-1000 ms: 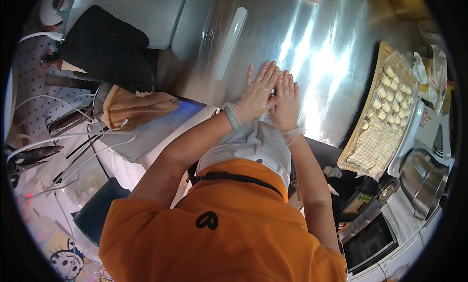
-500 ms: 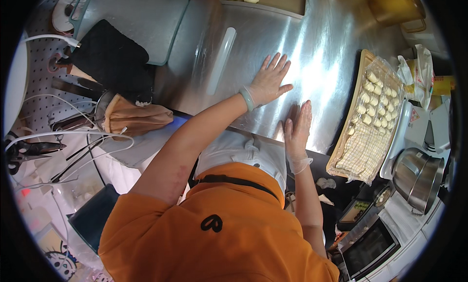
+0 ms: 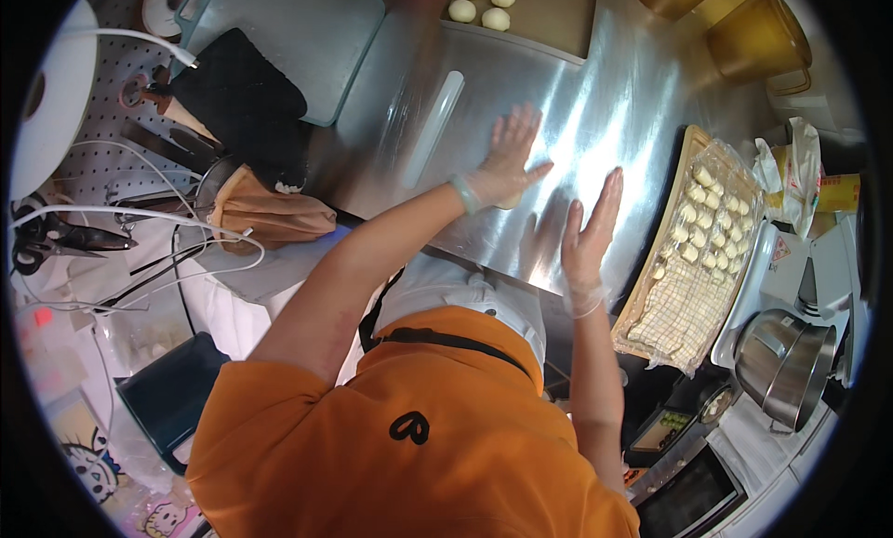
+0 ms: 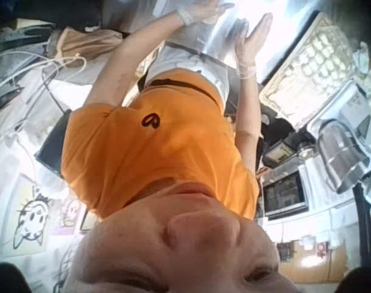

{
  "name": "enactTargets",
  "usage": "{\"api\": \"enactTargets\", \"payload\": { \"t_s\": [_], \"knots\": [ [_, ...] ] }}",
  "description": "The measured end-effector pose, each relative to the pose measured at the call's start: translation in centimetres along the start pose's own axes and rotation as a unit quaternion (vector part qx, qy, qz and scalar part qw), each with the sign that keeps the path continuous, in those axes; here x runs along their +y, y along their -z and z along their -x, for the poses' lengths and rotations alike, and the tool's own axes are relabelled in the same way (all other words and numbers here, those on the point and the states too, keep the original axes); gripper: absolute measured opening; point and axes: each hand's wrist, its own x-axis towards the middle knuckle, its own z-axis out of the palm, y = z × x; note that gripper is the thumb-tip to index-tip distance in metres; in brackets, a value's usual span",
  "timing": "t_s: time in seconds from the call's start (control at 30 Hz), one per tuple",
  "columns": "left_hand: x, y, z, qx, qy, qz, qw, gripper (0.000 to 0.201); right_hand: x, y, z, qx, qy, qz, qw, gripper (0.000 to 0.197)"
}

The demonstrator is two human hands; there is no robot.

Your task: The person uses a rolling pin to flatten dough, places a filling inside, and seals the edges to form a pastry, then places the finished item on a tray.

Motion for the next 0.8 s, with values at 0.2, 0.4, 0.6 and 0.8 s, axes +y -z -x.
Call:
{"api": "enactTargets", "payload": {
  "t_s": [0.2,0.4,0.6,0.8],
  "knots": [
    [-3.4,8.5,6.4,0.308,0.21,0.184,0.909,0.043,-3.3,-7.8,-6.8,-0.179,0.212,0.086,0.957,0.057],
    [-1.5,10.6,12.9,0.287,0.404,0.398,0.772,0.04,-4.8,-18.7,-9.6,-0.253,0.401,0.208,0.856,0.045],
    [-1.5,11.5,12.7,0.308,0.299,0.185,0.884,0.038,-5.5,-17.3,-12.2,-0.351,0.448,0.256,0.781,0.023],
    [1.8,11.5,7.3,0.045,0.004,-0.179,0.983,0.022,-5.8,-6.8,-7.8,-0.405,0.302,0.156,0.849,0.016]
  ]
}}
